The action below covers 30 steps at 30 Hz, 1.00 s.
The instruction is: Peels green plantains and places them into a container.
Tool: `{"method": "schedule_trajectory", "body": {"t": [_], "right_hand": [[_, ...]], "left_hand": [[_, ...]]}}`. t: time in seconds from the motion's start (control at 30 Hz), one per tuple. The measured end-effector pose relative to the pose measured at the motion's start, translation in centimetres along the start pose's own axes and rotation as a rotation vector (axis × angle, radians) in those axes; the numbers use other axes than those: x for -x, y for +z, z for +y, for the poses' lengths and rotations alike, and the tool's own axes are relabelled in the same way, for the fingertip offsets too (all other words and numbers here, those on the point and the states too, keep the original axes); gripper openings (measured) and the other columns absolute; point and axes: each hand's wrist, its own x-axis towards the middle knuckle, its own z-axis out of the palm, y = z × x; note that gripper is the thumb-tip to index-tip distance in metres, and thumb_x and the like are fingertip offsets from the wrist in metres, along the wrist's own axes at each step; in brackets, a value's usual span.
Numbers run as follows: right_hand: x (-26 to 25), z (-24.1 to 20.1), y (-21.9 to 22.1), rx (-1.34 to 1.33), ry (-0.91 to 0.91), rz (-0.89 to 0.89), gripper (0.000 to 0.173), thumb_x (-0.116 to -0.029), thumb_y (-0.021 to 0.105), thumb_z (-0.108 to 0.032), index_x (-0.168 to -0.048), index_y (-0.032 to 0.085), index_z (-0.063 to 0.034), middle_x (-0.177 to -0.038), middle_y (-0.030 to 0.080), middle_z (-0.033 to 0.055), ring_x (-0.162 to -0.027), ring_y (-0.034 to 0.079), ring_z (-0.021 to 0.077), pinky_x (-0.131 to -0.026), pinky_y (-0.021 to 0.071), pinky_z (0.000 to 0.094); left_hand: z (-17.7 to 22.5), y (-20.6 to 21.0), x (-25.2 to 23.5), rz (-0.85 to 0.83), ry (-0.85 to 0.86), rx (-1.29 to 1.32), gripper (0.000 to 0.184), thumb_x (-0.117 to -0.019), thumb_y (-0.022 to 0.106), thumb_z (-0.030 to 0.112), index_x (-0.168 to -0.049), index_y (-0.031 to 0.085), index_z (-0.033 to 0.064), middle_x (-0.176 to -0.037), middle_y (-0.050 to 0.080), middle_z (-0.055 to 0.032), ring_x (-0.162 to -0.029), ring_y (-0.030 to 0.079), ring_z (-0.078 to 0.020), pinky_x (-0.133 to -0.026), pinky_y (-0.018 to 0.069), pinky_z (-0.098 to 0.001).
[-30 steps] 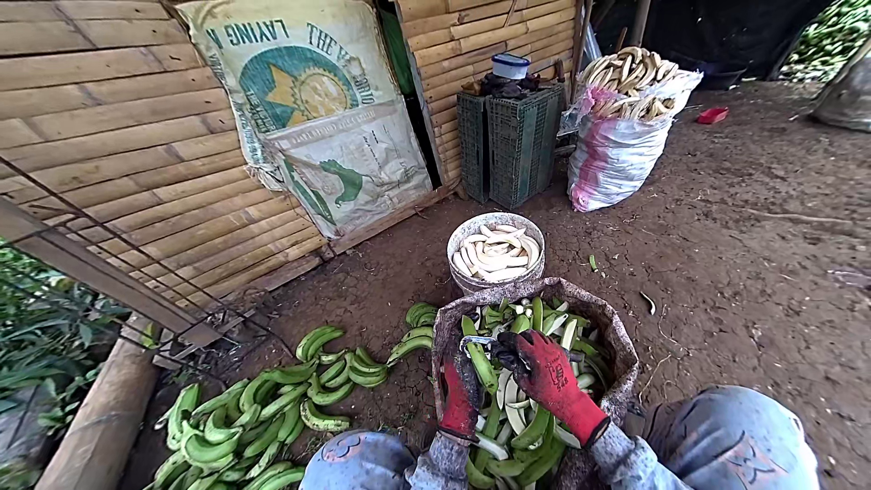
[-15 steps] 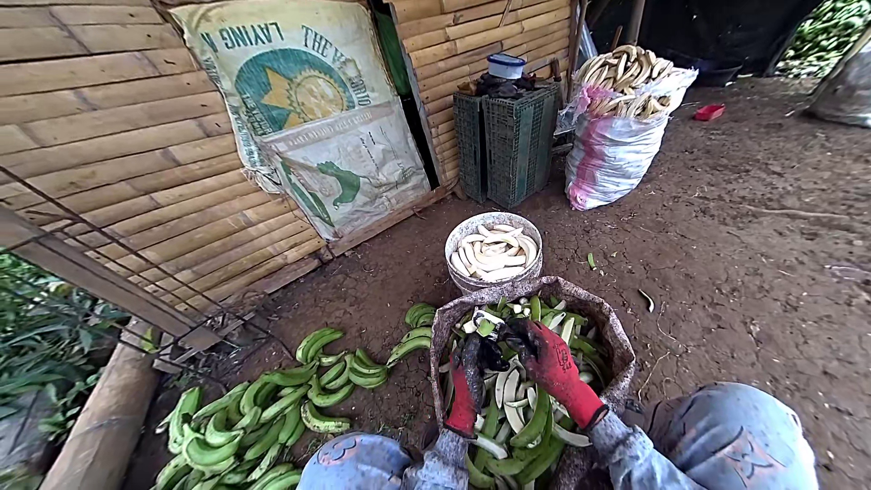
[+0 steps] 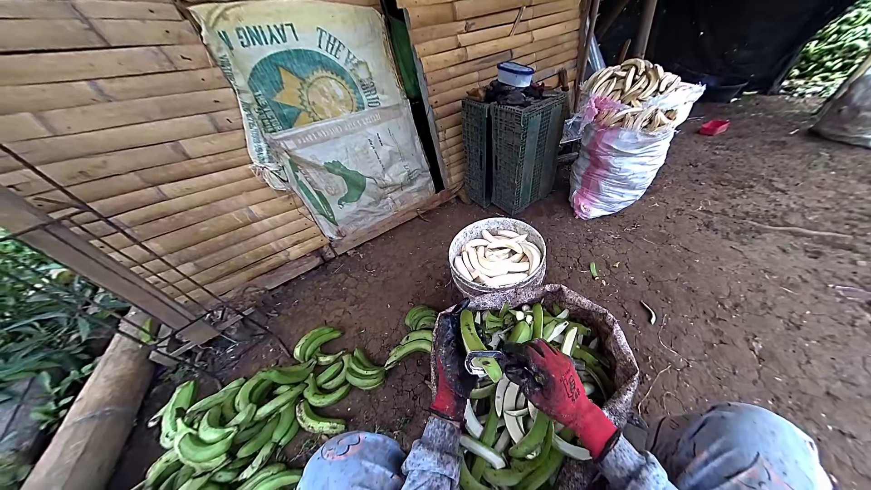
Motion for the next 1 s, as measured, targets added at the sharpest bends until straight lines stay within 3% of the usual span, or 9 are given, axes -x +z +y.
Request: {"method": "schedule_trajectory", "body": {"t": [0.2, 0.33, 0.57, 0.7, 0.73, 0.77, 0.83, 0.87, 1.0], "right_hand": [[-0.1, -0.6, 0.5, 0.108, -0.043, -0.029, 0.036, -0.0885, 0.066, -0.033, -0.118, 0.075, -0.0146, -0.107, 0.075, 0.0119, -0.100, 0.072, 0.0329, -0.084, 0.0586, 0.0488], [-1.1, -0.5, 0.2, 0.161, 0.062, 0.041, 0.037, -0.0873, 0.065, -0.026, -0.119, 0.075, -0.0107, -0.106, 0.074, 0.0158, -0.097, 0.073, 0.0368, -0.079, 0.0588, 0.0518], [-0.7, -1.7, 0.5, 0.157, 0.122, -0.032, 0.043, -0.0818, 0.069, -0.020, -0.122, 0.073, -0.0075, -0.105, 0.072, 0.0212, -0.095, 0.071, 0.0425, -0.077, 0.0580, 0.0550], [-2.0, -0.9, 0.2, 0.029, 0.463, -0.153, 0.043, -0.0928, 0.060, -0.014, -0.133, 0.064, -0.0015, -0.119, 0.068, 0.0248, -0.104, 0.069, 0.0414, -0.087, 0.0554, 0.0558], [-2.5, -0.2, -0.1, 0.002, 0.528, -0.174, 0.043, -0.0952, 0.058, -0.013, -0.136, 0.062, -0.0007, -0.122, 0.067, 0.0244, -0.109, 0.068, 0.0401, -0.093, 0.0535, 0.0550], [-2.7, 0.4, -0.5, -0.031, 0.556, -0.168, 0.042, -0.0965, 0.057, -0.013, -0.136, 0.062, -0.0011, -0.125, 0.067, 0.0227, -0.113, 0.067, 0.0373, -0.098, 0.0521, 0.0530], [-2.4, 0.8, -1.1, -0.098, 0.461, -0.092, 0.038, -0.0969, 0.059, -0.012, -0.132, 0.065, 0.0010, -0.122, 0.069, 0.0234, -0.112, 0.068, 0.0368, -0.099, 0.0521, 0.0520], [-2.2, 1.0, -1.3, -0.125, 0.364, -0.084, 0.034, -0.0973, 0.061, -0.014, -0.128, 0.068, -0.0008, -0.119, 0.071, 0.0214, -0.109, 0.070, 0.0347, -0.098, 0.0540, 0.0504], [-1.4, 0.8, -1.7, -0.143, -0.077, -0.250, 0.032, -0.0941, 0.068, -0.034, -0.120, 0.074, -0.0155, -0.107, 0.075, 0.0109, -0.097, 0.072, 0.0268, -0.084, 0.0589, 0.0467]], "left_hand": [[1.1, 1.1, 1.3, 0.005, -0.115, 0.045, 0.043, -0.1118, 0.024, 0.028, -0.117, 0.061, 0.0053, -0.069, 0.063, 0.0003, -0.054, 0.062, -0.0074, -0.051, 0.0558, -0.0221], [1.7, 2.4, 2.8, 0.022, 0.105, -0.485, 0.042, -0.1101, 0.031, 0.017, -0.137, 0.054, -0.0058, -0.128, 0.062, -0.0136, -0.115, 0.059, -0.0109, -0.103, 0.0470, -0.0268], [2.2, 2.9, 3.4, 0.076, 0.074, -0.524, 0.043, -0.1115, 0.025, 0.016, -0.138, 0.053, -0.0055, -0.131, 0.061, -0.0144, -0.115, 0.060, -0.0106, -0.102, 0.0473, -0.0255], [2.6, 3.7, 5.3, 0.057, 0.004, -0.671, 0.041, -0.1109, 0.033, 0.017, -0.132, 0.058, -0.0085, -0.121, 0.066, -0.0163, -0.108, 0.062, -0.0108, -0.099, 0.0488, -0.0274], [2.3, 3.2, 5.4, 0.024, -0.036, -0.653, 0.042, -0.1106, 0.034, 0.018, -0.132, 0.059, -0.0068, -0.117, 0.068, -0.0145, -0.102, 0.064, -0.0099, -0.094, 0.0509, -0.0260], [1.9, 2.6, 5.0, 0.012, -0.100, -0.552, 0.042, -0.1107, 0.032, 0.021, -0.128, 0.063, -0.0014, -0.098, 0.068, -0.0071, -0.080, 0.063, -0.0070, -0.073, 0.0541, -0.0227], [2.0, 1.3, 3.6, -0.067, -0.311, -0.066, 0.045, -0.1114, 0.024, 0.029, -0.114, 0.062, 0.0055, -0.064, 0.056, -0.0003, -0.046, 0.052, -0.0076, -0.041, 0.0472, -0.0220], [2.1, 0.4, 2.8, -0.109, -0.400, 0.191, 0.048, -0.1100, 0.024, 0.035, -0.102, 0.063, 0.0075, -0.062, 0.057, -0.0015, -0.044, 0.053, -0.0096, -0.039, 0.0472, -0.0237], [1.7, -1.6, 1.2, -0.175, -0.457, 0.511, 0.049, -0.1057, 0.025, 0.031, -0.110, 0.063, 0.0013, -0.071, 0.063, -0.0061, -0.055, 0.061, -0.0140, -0.052, 0.0542, -0.0263]]}}
